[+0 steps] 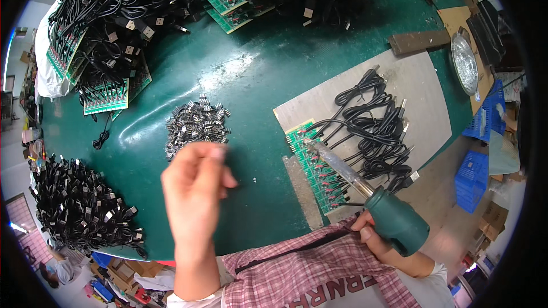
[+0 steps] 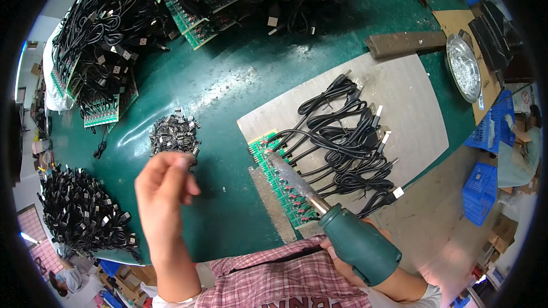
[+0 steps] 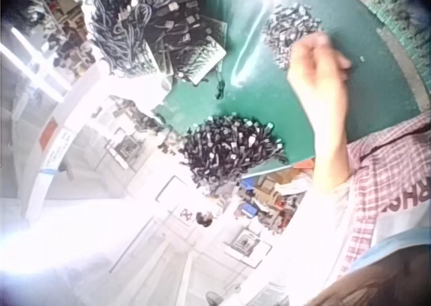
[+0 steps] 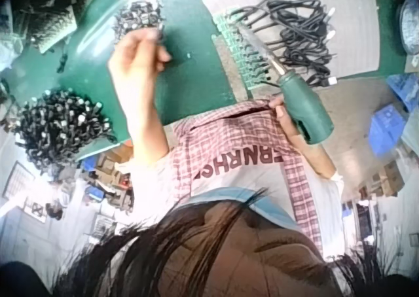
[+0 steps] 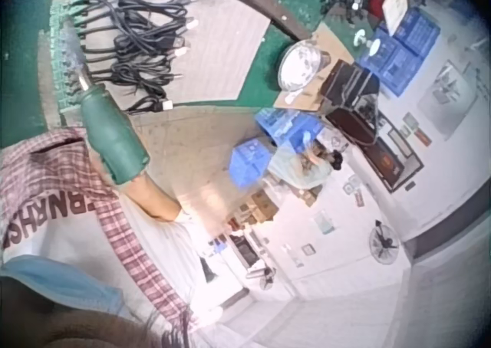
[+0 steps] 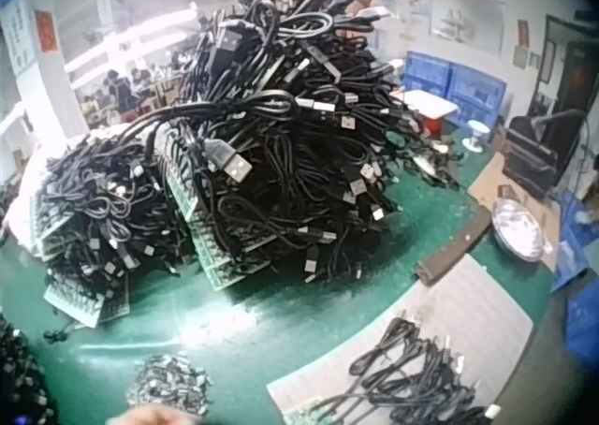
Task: The person takes electronic components from a pile by hand and solders them onto circuit boards connected to cables using a soldering iron.
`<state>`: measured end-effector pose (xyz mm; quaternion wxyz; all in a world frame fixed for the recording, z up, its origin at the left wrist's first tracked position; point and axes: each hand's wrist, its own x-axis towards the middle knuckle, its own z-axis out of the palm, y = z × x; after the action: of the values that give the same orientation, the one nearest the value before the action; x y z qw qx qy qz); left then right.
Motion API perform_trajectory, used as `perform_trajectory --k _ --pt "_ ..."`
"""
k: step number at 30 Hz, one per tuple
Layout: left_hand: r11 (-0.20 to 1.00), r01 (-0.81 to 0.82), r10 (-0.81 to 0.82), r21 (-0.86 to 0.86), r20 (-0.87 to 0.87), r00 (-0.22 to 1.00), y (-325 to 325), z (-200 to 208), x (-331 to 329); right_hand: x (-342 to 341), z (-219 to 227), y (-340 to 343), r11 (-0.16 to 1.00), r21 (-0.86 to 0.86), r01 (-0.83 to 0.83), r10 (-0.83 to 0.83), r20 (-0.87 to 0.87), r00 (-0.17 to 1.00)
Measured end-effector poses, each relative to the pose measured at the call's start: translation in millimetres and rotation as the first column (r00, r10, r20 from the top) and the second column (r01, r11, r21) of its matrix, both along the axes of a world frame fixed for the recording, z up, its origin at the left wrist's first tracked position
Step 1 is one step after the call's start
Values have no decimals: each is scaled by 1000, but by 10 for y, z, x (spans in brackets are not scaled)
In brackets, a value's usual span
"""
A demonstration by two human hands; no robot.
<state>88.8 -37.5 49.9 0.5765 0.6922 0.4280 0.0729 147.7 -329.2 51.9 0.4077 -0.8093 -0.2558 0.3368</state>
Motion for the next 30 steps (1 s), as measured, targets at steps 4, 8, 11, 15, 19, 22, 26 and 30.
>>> perform_trajectory --k 4,8,11,15,19,22,26,30 --pt "975 -115 101 189 85 991 132 -5 -294 -22 -16 -16 996 63 68 -57 -166 985" --pt "836 184 -177 516 -64 982 69 -9 -409 -78 -69 -94 989 122 88 -53 -262 964" --pt "565 332 -388 755 -111 915 73 -134 -394 -111 -45 -52 980 110 166 -126 -302 945" --pt "422 373 -359 826 -225 906 95 -216 -374 -151 -18 -59 976 51 212 -180 -360 915" --pt "445 392 -348 805 -248 904 44 -204 -280 -145 3 -32 978 37 206 -177 -384 906" --pt "324 458 -312 828 -364 878 -5 -171 -283 -135 38 20 979 67 193 -160 -337 928" --pt "245 508 -281 826 -441 852 -37 -186 -287 -185 12 35 946 114 304 -245 -367 897" --pt "336 411 -340 847 -298 892 14 -220 -300 -149 43 11 968 76 238 -198 -345 917"
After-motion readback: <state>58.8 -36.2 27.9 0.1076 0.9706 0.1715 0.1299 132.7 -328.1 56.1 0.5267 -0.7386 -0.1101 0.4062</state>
